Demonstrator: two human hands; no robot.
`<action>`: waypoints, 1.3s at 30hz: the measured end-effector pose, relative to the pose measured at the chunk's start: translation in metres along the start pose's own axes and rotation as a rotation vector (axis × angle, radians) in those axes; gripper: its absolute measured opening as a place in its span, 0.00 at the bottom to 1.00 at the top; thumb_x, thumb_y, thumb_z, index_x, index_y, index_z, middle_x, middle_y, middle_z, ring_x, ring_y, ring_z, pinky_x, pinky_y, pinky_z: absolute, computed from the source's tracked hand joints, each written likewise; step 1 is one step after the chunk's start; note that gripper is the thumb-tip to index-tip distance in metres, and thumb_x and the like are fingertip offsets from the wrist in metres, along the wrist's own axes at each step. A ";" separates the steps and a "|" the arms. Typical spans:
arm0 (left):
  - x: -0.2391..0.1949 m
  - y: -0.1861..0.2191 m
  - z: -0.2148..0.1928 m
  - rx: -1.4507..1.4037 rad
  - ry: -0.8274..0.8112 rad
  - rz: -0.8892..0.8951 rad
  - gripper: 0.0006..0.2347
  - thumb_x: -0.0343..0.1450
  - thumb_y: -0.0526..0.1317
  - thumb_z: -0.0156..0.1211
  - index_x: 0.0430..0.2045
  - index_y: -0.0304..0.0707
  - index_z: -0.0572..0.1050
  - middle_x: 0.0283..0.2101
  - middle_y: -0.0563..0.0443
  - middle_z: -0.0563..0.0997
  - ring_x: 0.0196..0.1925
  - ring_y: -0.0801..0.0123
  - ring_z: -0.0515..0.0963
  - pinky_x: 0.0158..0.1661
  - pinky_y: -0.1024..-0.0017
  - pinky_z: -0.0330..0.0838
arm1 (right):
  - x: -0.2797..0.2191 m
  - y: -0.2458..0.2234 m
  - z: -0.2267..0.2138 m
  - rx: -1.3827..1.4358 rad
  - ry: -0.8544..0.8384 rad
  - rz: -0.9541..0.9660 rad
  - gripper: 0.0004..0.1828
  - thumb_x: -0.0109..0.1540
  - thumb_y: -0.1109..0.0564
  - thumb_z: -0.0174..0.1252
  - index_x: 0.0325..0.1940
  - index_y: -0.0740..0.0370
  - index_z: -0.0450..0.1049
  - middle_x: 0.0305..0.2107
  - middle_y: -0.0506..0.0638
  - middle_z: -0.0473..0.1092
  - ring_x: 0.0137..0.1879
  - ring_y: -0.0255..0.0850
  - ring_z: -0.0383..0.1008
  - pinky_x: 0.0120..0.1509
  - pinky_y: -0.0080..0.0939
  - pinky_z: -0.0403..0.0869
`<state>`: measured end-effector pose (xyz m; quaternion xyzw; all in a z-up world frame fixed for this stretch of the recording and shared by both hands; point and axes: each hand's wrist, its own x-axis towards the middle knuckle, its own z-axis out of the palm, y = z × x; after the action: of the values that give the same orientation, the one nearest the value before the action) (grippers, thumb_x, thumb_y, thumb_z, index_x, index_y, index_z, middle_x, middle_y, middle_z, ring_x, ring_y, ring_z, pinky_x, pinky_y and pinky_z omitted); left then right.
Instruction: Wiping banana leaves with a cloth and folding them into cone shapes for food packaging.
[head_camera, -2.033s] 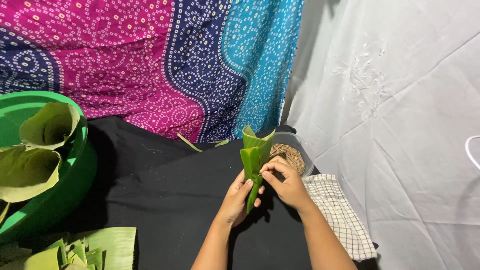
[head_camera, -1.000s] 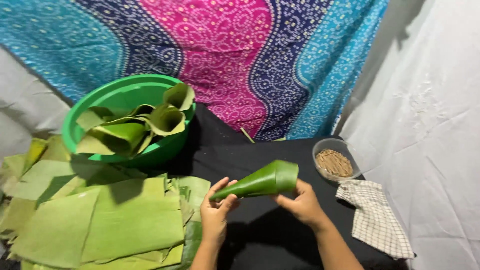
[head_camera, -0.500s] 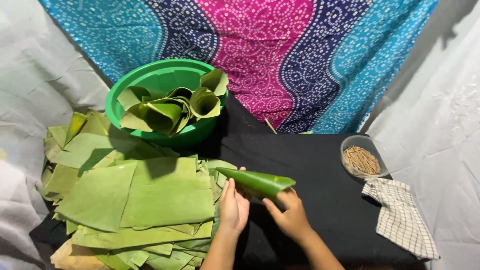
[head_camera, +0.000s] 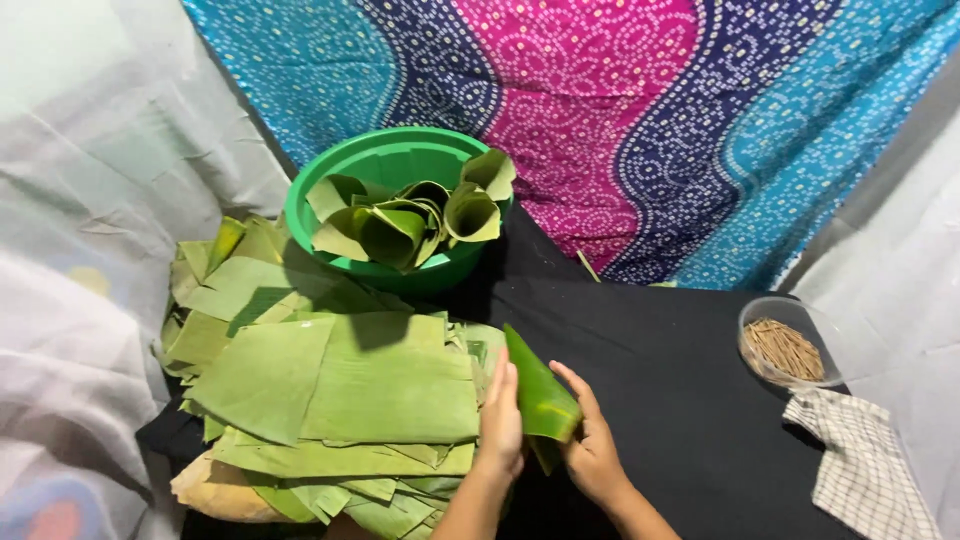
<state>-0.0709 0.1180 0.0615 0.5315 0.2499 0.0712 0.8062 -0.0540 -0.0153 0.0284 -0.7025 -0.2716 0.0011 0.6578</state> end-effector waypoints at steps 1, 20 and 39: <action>-0.001 -0.003 -0.001 -0.001 0.004 0.007 0.25 0.76 0.49 0.41 0.71 0.48 0.61 0.76 0.55 0.62 0.76 0.68 0.63 0.69 0.72 0.57 | 0.005 0.001 0.004 0.003 -0.004 -0.006 0.38 0.57 0.64 0.50 0.74 0.61 0.57 0.70 0.54 0.61 0.74 0.47 0.63 0.75 0.45 0.62; 0.116 0.190 0.000 0.682 -0.022 0.615 0.16 0.72 0.55 0.57 0.54 0.64 0.78 0.54 0.55 0.81 0.60 0.61 0.78 0.56 0.62 0.75 | 0.274 -0.025 0.010 -0.141 0.168 0.087 0.16 0.60 0.53 0.54 0.48 0.55 0.82 0.36 0.53 0.78 0.46 0.45 0.78 0.53 0.50 0.74; 0.131 0.195 -0.003 0.222 -0.075 0.804 0.24 0.78 0.42 0.50 0.68 0.28 0.59 0.69 0.18 0.61 0.74 0.35 0.57 0.72 0.44 0.54 | 0.279 -0.040 0.043 0.004 0.108 0.242 0.22 0.65 0.47 0.62 0.53 0.70 0.77 0.46 0.69 0.74 0.41 0.57 0.82 0.38 0.54 0.84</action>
<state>0.0706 0.2530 0.1924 0.6725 -0.0011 0.3336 0.6606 0.1538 0.1308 0.1586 -0.7277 -0.1490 0.0430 0.6682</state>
